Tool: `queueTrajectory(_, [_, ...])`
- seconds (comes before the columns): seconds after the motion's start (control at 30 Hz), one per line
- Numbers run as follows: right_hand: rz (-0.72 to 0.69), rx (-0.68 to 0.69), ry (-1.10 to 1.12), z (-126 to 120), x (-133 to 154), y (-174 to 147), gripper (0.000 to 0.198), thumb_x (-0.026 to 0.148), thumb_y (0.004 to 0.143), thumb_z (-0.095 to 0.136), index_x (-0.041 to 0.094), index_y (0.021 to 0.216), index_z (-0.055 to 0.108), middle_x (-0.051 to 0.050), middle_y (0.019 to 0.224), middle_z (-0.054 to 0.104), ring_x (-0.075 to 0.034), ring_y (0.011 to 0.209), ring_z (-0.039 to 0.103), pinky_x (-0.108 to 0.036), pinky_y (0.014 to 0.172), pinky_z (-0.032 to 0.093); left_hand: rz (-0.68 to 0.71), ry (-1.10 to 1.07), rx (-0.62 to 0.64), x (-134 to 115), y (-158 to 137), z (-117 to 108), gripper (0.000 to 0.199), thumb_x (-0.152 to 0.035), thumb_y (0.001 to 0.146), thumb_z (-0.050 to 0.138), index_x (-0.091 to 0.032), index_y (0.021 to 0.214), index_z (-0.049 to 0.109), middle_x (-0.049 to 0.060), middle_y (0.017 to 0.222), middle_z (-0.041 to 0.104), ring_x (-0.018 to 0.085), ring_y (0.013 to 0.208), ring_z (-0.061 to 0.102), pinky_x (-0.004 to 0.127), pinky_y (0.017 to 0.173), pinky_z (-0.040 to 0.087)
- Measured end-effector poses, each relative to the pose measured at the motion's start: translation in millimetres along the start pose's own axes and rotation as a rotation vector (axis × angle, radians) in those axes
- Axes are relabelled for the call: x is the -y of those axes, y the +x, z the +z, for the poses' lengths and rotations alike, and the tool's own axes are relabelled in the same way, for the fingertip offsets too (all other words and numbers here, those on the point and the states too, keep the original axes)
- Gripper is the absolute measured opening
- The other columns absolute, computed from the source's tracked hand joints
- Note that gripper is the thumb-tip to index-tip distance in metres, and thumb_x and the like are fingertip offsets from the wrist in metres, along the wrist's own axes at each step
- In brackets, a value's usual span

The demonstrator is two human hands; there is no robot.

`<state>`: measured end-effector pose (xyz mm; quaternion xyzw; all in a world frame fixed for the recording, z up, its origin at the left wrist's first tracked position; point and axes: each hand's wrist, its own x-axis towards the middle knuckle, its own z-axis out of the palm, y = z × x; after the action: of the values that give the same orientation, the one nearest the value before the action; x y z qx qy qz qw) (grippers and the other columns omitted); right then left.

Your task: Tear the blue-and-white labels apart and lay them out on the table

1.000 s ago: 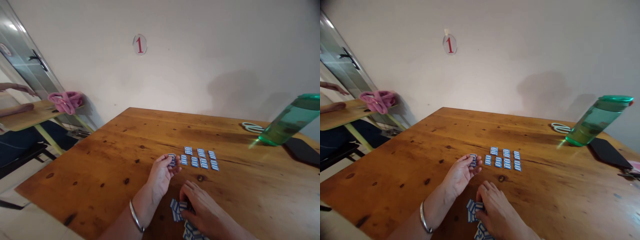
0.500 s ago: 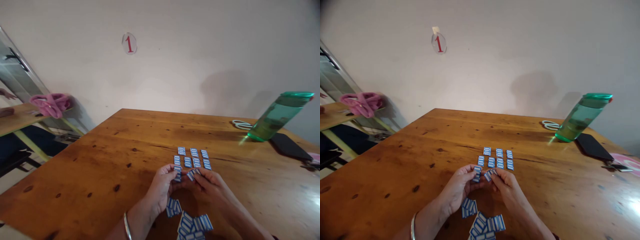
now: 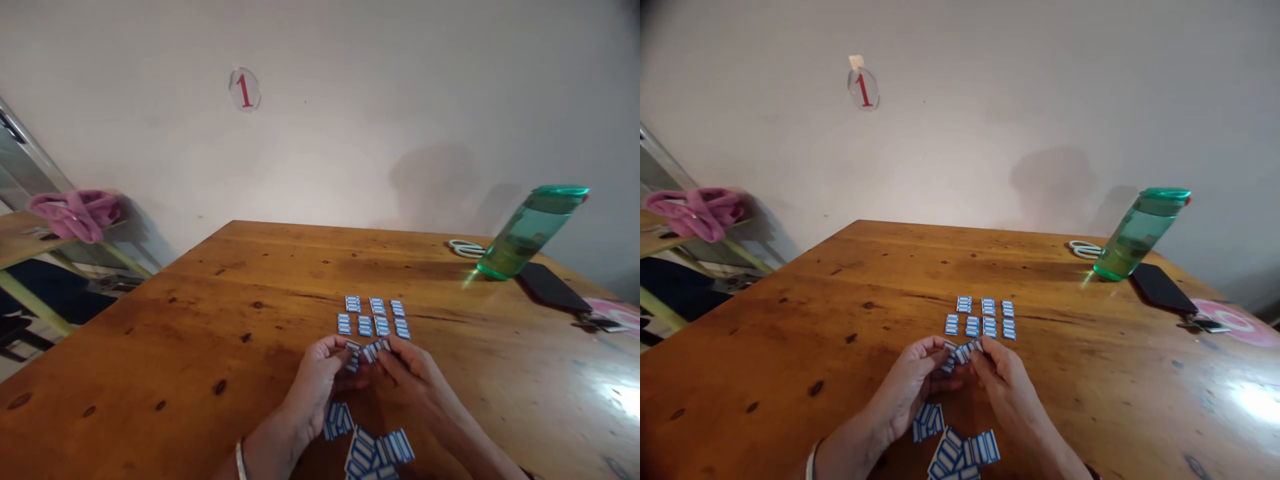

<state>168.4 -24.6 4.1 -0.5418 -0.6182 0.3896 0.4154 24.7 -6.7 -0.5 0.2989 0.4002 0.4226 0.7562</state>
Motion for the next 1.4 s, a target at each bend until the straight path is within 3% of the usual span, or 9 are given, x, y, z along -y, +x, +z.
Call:
queueTrajectory(0.13, [0.001, 0.047, -0.158, 1.5, 1.0, -2.1, 0.023, 0.031, 0.075, 0.049, 0.017, 0.057, 0.051, 0.004, 0.051, 0.047, -0.01, 0.049, 0.041, -0.021, 0.045, 0.029, 0.038, 0.067, -0.014, 3.1, 1.1, 0.3, 0.017, -0.025, 0.061, 0.071, -0.012, 0.068, 0.063, 0.001, 0.058, 0.06, 0.011, 0.051, 0.055, 0.024, 0.054, 0.047])
queueTrajectory(0.27, [0.054, -0.003, -0.233, 1.3, -1.5, -0.1, 0.018, 0.028, 0.07, 0.052, 0.017, 0.056, 0.05, 0.003, 0.05, 0.05, -0.01, 0.048, 0.043, -0.021, 0.045, 0.03, 0.032, 0.082, 0.011, 4.4, -0.3, 3.0, 0.018, -0.027, 0.061, 0.07, -0.013, 0.068, 0.063, 0.001, 0.059, 0.06, 0.011, 0.052, 0.055, 0.025, 0.054, 0.048])
queueTrajectory(0.43, [0.094, -0.072, -0.207, -1.9, -6.4, 2.7, 0.018, 0.028, 0.068, 0.054, 0.018, 0.054, 0.049, 0.003, 0.049, 0.053, -0.011, 0.048, 0.046, -0.021, 0.046, 0.033, 0.005, 0.112, 0.047, 3.2, -2.4, 5.2, 0.014, -0.024, 0.067, 0.064, -0.011, 0.072, 0.065, 0.005, 0.066, 0.063, 0.014, 0.06, 0.059, 0.027, 0.059, 0.05])
queueTrajectory(0.93, [0.082, -0.024, -0.26, -4.3, -6.6, 3.1, 0.015, 0.025, 0.068, 0.053, 0.018, 0.055, 0.049, 0.001, 0.053, 0.056, -0.013, 0.052, 0.048, -0.023, 0.049, 0.034, 0.029, 0.186, 0.069, 6.0, -0.7, 6.3, 0.016, -0.027, 0.066, 0.067, -0.011, 0.07, 0.068, 0.005, 0.063, 0.064, 0.013, 0.059, 0.057, 0.027, 0.06, 0.05])
queueTrajectory(1.17, [0.104, -0.01, -0.198, -4.3, -6.9, 2.6, 0.014, 0.022, 0.067, 0.054, 0.018, 0.055, 0.047, 0.001, 0.051, 0.056, -0.012, 0.051, 0.049, -0.023, 0.047, 0.035, 0.032, 0.212, 0.097, 6.3, -1.2, 6.3, 0.019, -0.026, 0.059, 0.072, -0.011, 0.069, 0.065, 0.005, 0.064, 0.065, 0.015, 0.06, 0.06, 0.027, 0.06, 0.05])
queueTrajectory(1.4, [0.094, 0.028, 0.088, -1.4, -7.2, 2.2, 0.014, 0.029, 0.069, 0.056, 0.017, 0.064, 0.053, 0.001, 0.056, 0.057, -0.012, 0.051, 0.053, -0.023, 0.048, 0.039, 0.036, 0.221, 0.065, 8.5, 1.0, 4.0, 0.034, -0.033, 0.058, 0.072, -0.014, 0.081, 0.056, 0.002, 0.057, 0.065, 0.016, 0.054, 0.062, 0.028, 0.057, 0.049])
